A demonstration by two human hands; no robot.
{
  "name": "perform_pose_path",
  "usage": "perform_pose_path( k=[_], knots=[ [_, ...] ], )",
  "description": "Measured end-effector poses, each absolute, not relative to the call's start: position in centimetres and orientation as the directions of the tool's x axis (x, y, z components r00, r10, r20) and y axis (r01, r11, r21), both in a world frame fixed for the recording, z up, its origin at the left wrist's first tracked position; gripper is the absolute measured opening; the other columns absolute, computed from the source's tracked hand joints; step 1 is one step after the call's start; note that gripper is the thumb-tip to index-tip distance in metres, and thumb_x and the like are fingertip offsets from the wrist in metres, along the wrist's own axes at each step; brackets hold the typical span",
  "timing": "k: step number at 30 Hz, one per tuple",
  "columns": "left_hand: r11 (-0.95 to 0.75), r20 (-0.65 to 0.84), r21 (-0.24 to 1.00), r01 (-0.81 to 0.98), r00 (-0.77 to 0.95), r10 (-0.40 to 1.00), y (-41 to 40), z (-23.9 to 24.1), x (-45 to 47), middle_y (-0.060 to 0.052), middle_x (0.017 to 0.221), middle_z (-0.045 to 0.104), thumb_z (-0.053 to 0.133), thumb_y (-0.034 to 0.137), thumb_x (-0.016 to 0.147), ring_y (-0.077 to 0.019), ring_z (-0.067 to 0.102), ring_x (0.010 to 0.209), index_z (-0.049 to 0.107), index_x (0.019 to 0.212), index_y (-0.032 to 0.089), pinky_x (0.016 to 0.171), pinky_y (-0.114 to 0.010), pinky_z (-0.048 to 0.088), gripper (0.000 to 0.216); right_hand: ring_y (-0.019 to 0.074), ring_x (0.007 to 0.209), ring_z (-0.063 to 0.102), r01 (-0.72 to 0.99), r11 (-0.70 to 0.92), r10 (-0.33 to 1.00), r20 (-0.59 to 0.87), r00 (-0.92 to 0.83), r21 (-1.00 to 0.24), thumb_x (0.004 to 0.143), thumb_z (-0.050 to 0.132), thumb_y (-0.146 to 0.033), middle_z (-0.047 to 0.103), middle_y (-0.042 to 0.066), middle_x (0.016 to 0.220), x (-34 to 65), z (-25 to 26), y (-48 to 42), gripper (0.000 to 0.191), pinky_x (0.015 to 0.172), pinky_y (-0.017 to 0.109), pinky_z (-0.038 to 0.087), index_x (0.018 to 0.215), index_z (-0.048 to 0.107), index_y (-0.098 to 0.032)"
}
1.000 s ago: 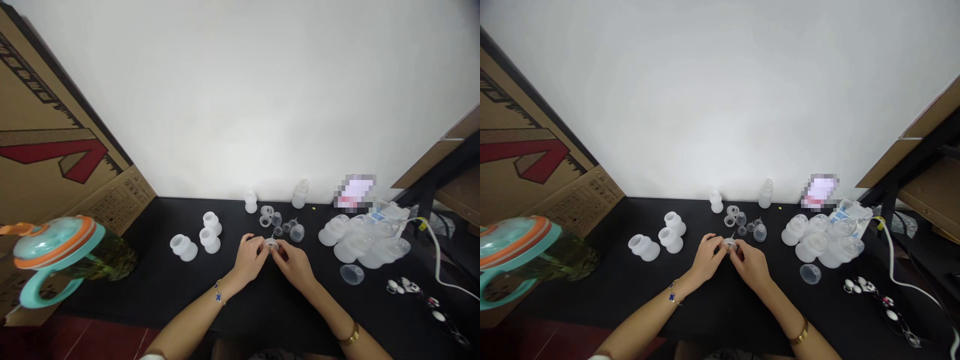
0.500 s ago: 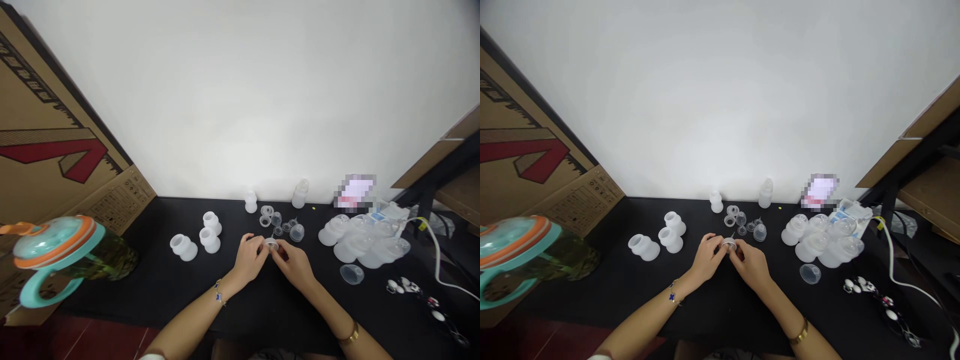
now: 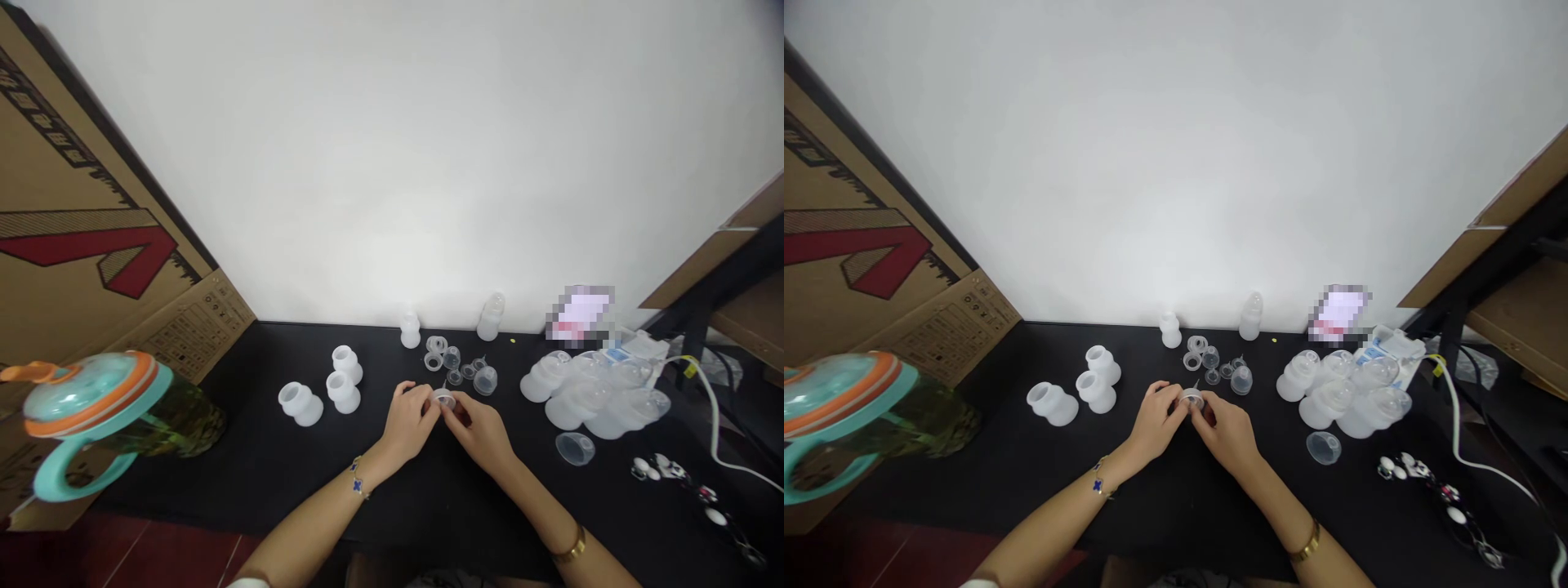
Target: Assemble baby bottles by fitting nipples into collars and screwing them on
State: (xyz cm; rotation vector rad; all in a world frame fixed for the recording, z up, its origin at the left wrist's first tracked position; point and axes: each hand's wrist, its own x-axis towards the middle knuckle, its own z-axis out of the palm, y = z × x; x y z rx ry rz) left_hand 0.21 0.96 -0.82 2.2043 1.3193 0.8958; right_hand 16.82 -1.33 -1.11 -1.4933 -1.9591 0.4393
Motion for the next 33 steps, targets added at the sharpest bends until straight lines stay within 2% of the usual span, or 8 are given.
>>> perform_pose_path(
  k=[15,24,30,33],
  knots=[
    [-0.467,0.312,0.656,0.593,0.350,0.883,1.15,-0.95,0.19,0.007,0.062,0.049,0.046,0.021,0.090,-0.0122,0.049,0.060,0.041,0.068,0.021,0.100,-0.038,0.038,0.023,0.0138,0.054,0.057,0.725,0.266,0.960,0.241,-0.142,-0.635,0.095,0.048,-0.041,0.062,-0.002,0.063,16.77,-0.88,-1.43,0.027,0.053,0.023,0.037,0.100,0.065,-0.021],
    [-0.497,0.331,0.617,0.610,0.371,0.868,1.19,-1.60,0.14,0.006,0.063,0.048,0.037,0.023,0.096,-0.0131,0.047,0.061,0.040,0.070,0.022,0.099,-0.038,0.038,0.027,0.0137,0.054,0.056,0.710,0.268,0.960,0.239,-0.144,-0.651,0.095,0.047,-0.044,0.060,-0.002,0.062,16.82,-0.73,-1.42,0.030,0.053,0.023,0.037,0.097,0.065,-0.021],
    [-0.489,0.330,0.594,0.639,0.360,0.872,1.28,-1.32,0.13,0.007,0.062,0.048,0.039,0.022,0.095,-0.0122,0.048,0.060,0.041,0.069,0.021,0.097,-0.037,0.038,0.026,0.0141,0.055,0.057,0.715,0.264,0.962,0.233,-0.144,-0.647,0.096,0.047,-0.044,0.061,-0.002,0.063,16.79,-0.75,-1.36,0.029,0.053,0.023,0.037,0.098,0.066,-0.022],
    [-0.488,0.340,0.537,0.688,0.352,0.872,1.25,-1.05,0.12,0.007,0.061,0.050,0.043,0.021,0.092,-0.0119,0.049,0.059,0.042,0.068,0.021,0.099,-0.039,0.036,0.025,0.0145,0.058,0.059,0.716,0.265,0.961,0.241,-0.138,-0.646,0.095,0.047,-0.043,0.063,-0.001,0.067,16.79,-0.88,-1.27,0.028,0.054,0.024,0.039,0.101,0.065,-0.022]
  ],
)
